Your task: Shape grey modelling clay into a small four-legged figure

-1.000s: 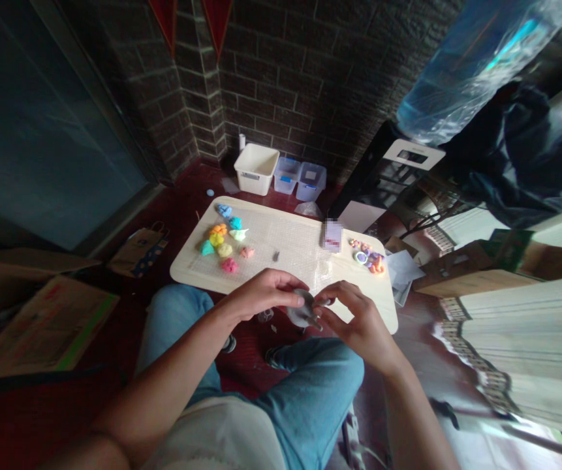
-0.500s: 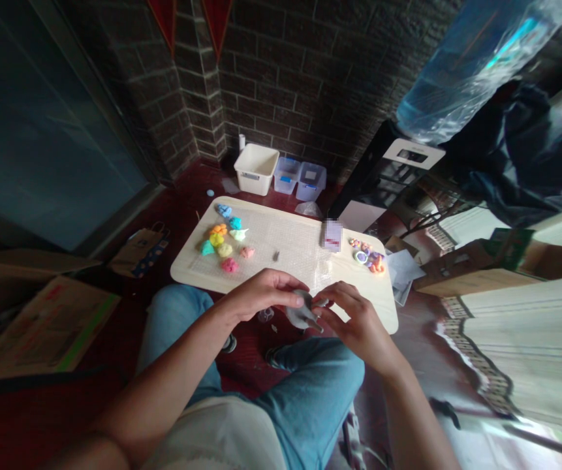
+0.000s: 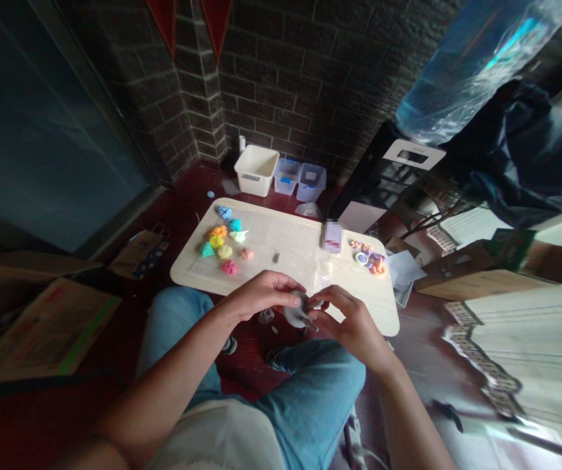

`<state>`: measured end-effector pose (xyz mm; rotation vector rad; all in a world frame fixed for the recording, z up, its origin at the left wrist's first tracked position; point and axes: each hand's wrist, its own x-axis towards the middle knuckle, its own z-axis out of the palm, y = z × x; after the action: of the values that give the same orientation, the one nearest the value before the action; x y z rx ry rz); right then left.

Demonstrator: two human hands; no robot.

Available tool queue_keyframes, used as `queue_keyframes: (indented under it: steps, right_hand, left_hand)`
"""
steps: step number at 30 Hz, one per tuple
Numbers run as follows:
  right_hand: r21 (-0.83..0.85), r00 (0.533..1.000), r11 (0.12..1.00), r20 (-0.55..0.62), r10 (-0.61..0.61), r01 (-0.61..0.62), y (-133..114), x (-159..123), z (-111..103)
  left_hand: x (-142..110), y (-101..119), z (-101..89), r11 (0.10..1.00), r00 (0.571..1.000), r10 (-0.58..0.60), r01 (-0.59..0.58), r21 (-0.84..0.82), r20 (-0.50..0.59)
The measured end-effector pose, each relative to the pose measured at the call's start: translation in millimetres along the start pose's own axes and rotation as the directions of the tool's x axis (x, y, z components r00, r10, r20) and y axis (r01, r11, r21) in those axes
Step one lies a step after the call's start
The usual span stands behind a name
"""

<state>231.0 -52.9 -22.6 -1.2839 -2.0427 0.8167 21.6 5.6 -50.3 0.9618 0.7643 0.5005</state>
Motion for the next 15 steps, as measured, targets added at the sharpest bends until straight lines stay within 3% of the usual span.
queue_keyframes:
  steps: [6,15]
  right_hand:
    - [0.192,0.977,0.968,-0.104,0.187,-0.165,43,3,7]
    - [0.345,0.825,0.868,-0.317,0.467,-0.358,120,-11,27]
  left_hand:
    - [37,-21,-18.6,0.996,0.991,-0.038,0.047,0.069,-0.126]
    - [150,-83,-39.2,0.960,0.949,-0.022,0.108,0.258,-0.313]
